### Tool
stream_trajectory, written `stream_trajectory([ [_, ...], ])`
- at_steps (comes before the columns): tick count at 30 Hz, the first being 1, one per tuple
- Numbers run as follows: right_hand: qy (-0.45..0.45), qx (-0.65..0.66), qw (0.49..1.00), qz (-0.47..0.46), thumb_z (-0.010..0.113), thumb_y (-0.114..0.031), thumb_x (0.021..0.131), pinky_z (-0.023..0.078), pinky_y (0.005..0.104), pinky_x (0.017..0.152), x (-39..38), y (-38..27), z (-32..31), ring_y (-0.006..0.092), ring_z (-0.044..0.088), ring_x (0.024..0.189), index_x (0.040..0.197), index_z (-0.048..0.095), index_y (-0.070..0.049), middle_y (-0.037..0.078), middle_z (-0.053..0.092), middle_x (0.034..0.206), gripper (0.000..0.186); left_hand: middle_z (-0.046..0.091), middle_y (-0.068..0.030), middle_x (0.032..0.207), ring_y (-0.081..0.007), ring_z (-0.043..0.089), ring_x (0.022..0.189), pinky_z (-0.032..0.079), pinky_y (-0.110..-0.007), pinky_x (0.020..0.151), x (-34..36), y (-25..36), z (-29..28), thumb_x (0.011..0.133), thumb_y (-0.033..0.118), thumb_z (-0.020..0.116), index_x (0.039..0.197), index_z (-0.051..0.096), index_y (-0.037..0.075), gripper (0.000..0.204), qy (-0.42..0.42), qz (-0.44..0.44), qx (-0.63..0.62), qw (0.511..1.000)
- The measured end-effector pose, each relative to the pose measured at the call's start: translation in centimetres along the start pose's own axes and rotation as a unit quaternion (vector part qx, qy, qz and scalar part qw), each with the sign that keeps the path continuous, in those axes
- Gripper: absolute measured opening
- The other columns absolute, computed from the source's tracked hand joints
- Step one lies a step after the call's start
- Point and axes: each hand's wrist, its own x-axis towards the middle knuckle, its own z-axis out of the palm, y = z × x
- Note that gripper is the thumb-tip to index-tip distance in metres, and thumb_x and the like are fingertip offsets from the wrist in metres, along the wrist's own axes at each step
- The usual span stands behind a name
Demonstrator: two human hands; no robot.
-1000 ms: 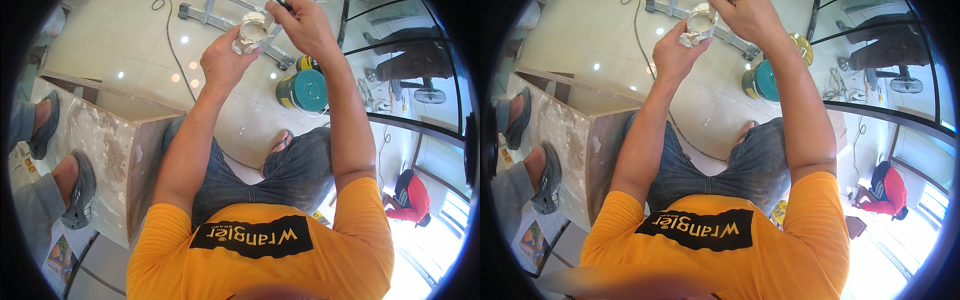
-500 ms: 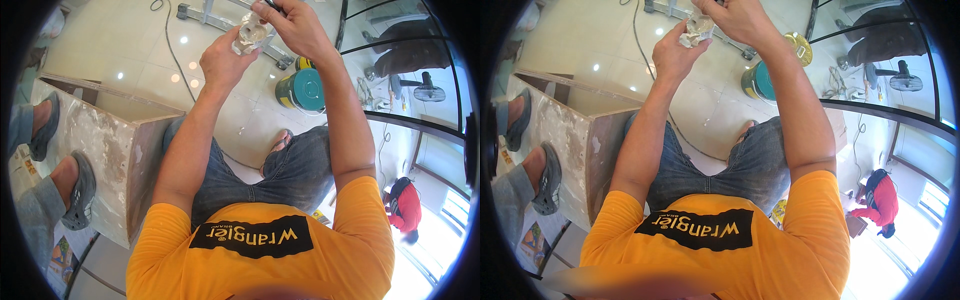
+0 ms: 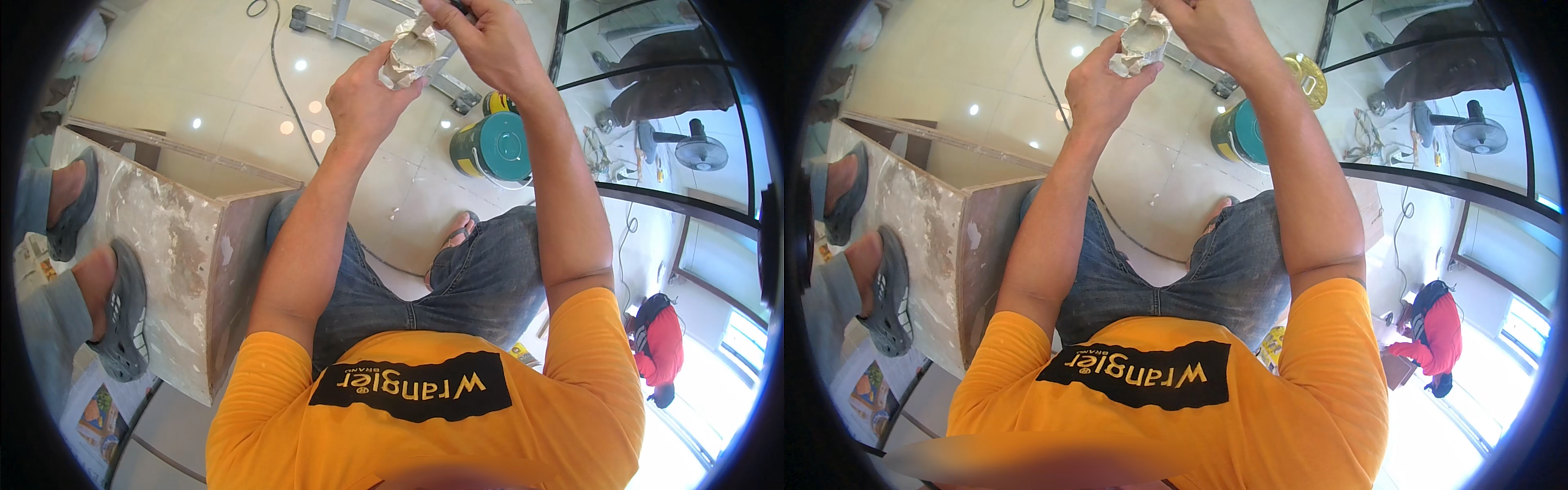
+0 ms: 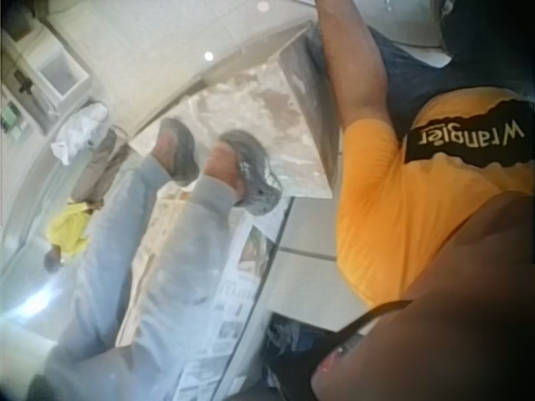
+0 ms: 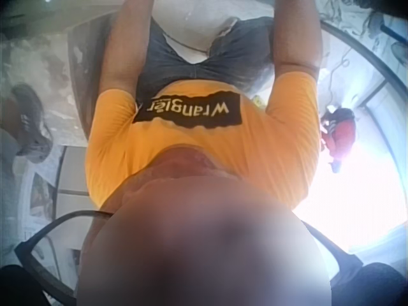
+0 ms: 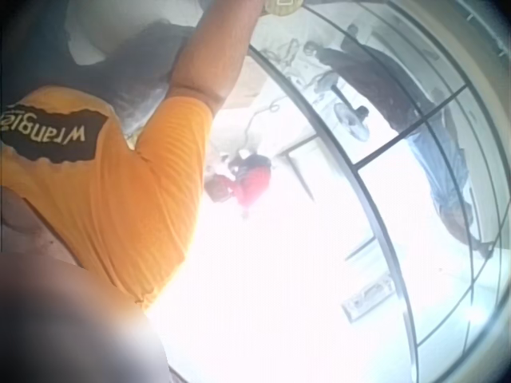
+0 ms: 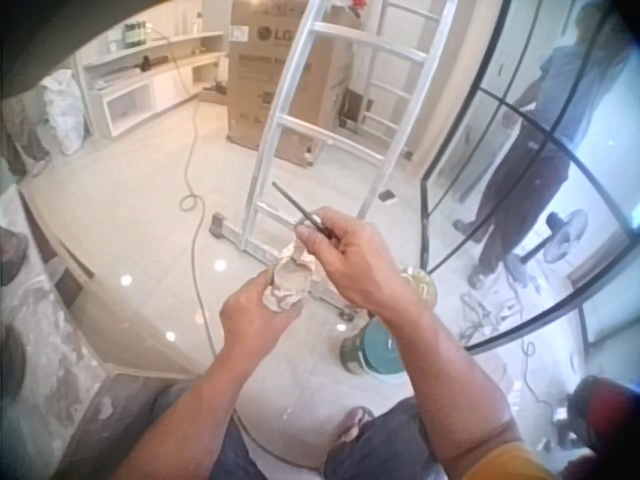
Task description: The person opens a small paint can, then uses a stick to scoop paint from a larger bucket and transfer it into the small can. They stir the contents of the small can repeatedly with the stick.
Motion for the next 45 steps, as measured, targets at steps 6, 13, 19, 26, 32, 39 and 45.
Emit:
stream_trajectory([
  [6,-0.047,-0.025,0.998,0.024,0.068,-0.028,0.108,0.047,0.0385,0.064,0.0,-0.02,-0.2,0.0159,0.056,0.068,0.101,0.072,0.002,0.011,0.061,0.071,0.031,0.081,-0.009,0.109,-0.0303,0.079,0.095,0.062,-0.042,0.082,0.11,-0.19,0.04,0.073,0.035,0.098,0.134,0.076,0.016,0.067,0.001,-0.002,0.001,1.0],
  [13,0.004,-0.029,0.999,0.029,0.068,-0.026,0.108,0.046,0.0368,0.064,0.03,0.24,-0.29,0.0132,0.055,0.07,0.1,0.072,0.001,0.007,0.064,0.073,0.029,0.081,-0.0091,0.109,-0.0305,0.079,0.095,0.062,-0.042,0.082,0.19,-0.29,0.01,0.073,0.035,0.098,0.133,0.076,0.015,0.068,0.004,0.002,0.0,1.0],
  [19,-0.052,0.117,0.992,-0.021,0.068,-0.027,0.108,0.045,0.0371,0.063,0.18,0.37,0.19,0.0137,0.054,0.068,0.1,0.072,0.001,0.01,0.061,0.071,0.03,0.081,-0.009,0.109,-0.0303,0.079,0.095,0.062,-0.043,0.082,0.11,-0.27,0.05,0.072,0.035,0.099,0.134,0.076,0.015,0.068,0.002,0.004,0.004,1.0],
  [26,-0.027,-0.055,0.997,0.041,0.069,-0.025,0.108,0.045,0.0341,0.063,-0.01,0.45,-0.05,0.0107,0.052,0.071,0.098,0.071,0.002,0.003,0.059,0.073,0.029,0.081,-0.0085,0.109,-0.03,0.079,0.095,0.062,-0.042,0.082,0.21,-0.43,-0.06,0.073,0.036,0.098,0.134,0.076,0.015,0.068,-0.003,-0.006,0.004,1.0],
  [32,-0.013,0.059,0.998,-0.016,0.069,-0.027,0.107,0.046,0.0375,0.061,0.07,0.09,0.15,0.0138,0.053,0.067,0.097,0.071,0.002,0.007,0.059,0.07,0.03,0.081,-0.0085,0.108,-0.03,0.079,0.095,0.062,-0.042,0.082,0.11,-0.38,0.21,0.073,0.037,0.098,0.134,0.076,0.015,0.069,0.007,0.013,0.002,1.0],
  [39,-0.05,-0.025,0.998,0.004,0.069,-0.027,0.108,0.047,0.0375,0.063,0.04,-0.02,-0.06,0.015,0.054,0.068,0.098,0.071,0.002,0.009,0.061,0.071,0.031,0.081,-0.0088,0.107,-0.03,0.079,0.094,0.062,-0.042,0.081,0.19,-0.36,0.06,0.073,0.036,0.098,0.133,0.076,0.014,0.068,0.001,0.005,0.012,1.0],
  [45,0.004,-0.014,1.0,0.009,0.068,-0.027,0.108,0.047,0.0389,0.063,-0.02,-0.15,0.04,0.0165,0.054,0.067,0.097,0.071,0.002,0.011,0.061,0.07,0.032,0.082,-0.0089,0.108,-0.0301,0.08,0.094,0.062,-0.042,0.081,0.17,-0.31,0.04,0.073,0.035,0.098,0.133,0.077,0.014,0.068,0.006,0.01,0.01,1.0],
])
